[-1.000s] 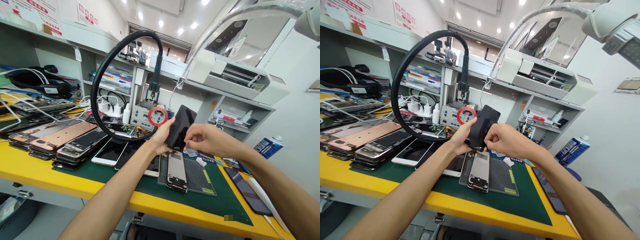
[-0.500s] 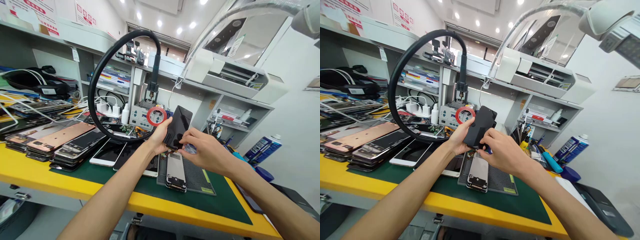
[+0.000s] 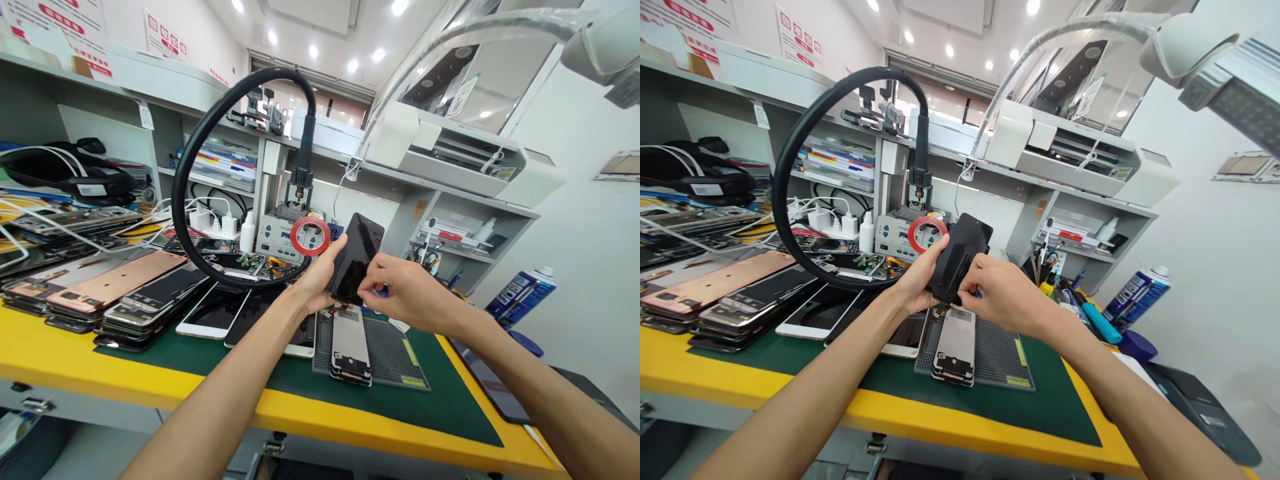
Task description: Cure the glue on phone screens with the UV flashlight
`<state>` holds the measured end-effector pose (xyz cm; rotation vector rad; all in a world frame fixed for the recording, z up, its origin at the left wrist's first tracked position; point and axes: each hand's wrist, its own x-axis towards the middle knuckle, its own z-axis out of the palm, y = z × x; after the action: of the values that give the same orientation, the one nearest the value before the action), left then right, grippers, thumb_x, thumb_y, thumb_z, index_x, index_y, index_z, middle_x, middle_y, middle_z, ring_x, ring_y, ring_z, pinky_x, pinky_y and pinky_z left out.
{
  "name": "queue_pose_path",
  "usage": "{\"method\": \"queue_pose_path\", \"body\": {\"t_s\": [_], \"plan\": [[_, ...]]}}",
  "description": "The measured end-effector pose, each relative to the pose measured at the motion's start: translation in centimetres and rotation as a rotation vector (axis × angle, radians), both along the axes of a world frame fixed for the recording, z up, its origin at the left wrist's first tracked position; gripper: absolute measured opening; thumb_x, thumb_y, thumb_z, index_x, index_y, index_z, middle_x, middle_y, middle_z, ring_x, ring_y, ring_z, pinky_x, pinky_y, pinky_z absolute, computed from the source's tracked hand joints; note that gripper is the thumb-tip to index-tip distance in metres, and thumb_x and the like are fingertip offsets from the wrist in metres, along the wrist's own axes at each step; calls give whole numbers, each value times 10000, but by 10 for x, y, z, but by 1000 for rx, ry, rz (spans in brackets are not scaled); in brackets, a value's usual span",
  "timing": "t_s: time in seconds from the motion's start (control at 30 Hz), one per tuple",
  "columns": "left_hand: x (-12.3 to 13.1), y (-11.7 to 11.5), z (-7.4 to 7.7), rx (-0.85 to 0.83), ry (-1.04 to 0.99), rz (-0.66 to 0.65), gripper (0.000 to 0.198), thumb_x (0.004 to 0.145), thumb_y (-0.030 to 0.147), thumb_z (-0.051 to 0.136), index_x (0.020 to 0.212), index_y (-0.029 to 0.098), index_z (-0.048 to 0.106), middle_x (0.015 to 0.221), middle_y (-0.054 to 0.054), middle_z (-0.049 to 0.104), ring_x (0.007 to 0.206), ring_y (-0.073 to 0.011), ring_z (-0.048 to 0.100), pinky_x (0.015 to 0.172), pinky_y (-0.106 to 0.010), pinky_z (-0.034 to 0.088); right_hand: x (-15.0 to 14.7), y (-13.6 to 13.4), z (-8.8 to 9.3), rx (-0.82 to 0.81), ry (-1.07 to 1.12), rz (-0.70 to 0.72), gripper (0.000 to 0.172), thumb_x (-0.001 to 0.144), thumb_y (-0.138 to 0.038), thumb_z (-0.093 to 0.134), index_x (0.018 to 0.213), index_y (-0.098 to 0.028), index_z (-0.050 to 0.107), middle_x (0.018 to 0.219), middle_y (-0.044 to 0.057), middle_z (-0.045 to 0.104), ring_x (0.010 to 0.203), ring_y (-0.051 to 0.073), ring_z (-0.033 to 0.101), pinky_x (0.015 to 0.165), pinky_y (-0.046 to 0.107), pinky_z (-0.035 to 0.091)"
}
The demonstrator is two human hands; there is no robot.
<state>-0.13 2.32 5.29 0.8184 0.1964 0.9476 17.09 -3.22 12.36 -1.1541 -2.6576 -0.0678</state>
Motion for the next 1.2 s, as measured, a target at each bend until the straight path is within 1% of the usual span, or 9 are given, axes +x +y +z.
{"method": "queue_pose_path", "body": {"t_s": [0.13,0.27,0.4,0.47,0.6,0.73,0.97,1.07,1.2], "plan": [[-3,1,-7,143,91,21,218,778,274,780,894,111,693,766,-74,723,632,-164,685,640,-275,579,-4,1,13,-112,-34,-43,172,872,-226,594,741,-177,695,756,13,607,630,91,474,584,247,336],[-6,1,-12,272,185,-33,311,640,52,765,925,119,659,801,-60,716,694,-195,707,676,-323,585,-5,6,22,-255,-66,-110,198,871,-303,597,731,-192,682,645,-28,610,511,66,403,481,238,287],[-8,-1,-11,312,284,-59,418,628,48,779,1008,133,628,855,-73,728,745,-223,724,665,-325,576,-4,10,27,-359,-112,-174,255,825,-379,649,669,-181,684,557,-20,570,470,67,356,443,246,243],[-8,-2,-10,319,308,-54,460,628,38,781,1044,144,613,881,-71,731,781,-215,723,689,-313,567,-4,13,30,-411,-134,-228,320,800,-419,671,605,-167,650,526,-1,558,454,77,395,432,242,260],[-7,-1,-13,314,350,3,498,615,4,750,1060,157,591,864,-50,720,783,-196,707,726,-316,551,-5,20,34,-551,-162,-334,319,765,-445,706,628,-160,664,565,48,634,508,164,600,449,245,430],[-5,3,-17,321,349,14,460,608,-3,725,1022,149,594,828,-42,702,785,-202,700,783,-357,551,-8,29,38,-635,-147,-341,289,746,-422,741,657,-152,691,608,64,672,549,200,659,502,277,527],[-7,0,-10,281,350,45,511,607,9,725,1088,150,630,917,-62,722,813,-206,706,752,-339,562,14,15,52,-524,122,-349,428,854,-558,662,694,-161,647,696,58,701,564,139,644,519,227,502],[-11,0,-4,308,347,88,458,647,37,708,1095,124,674,994,-122,743,886,-237,719,725,-307,567,34,2,37,-356,466,-448,510,856,-624,656,657,-158,597,632,47,656,519,107,582,506,215,456],[-15,3,-2,254,318,240,416,656,44,683,1068,104,702,1036,-153,748,969,-279,723,728,-304,583,49,3,-13,-329,529,-568,474,960,-577,517,766,-153,605,648,42,634,513,104,549,488,223,432]]}}
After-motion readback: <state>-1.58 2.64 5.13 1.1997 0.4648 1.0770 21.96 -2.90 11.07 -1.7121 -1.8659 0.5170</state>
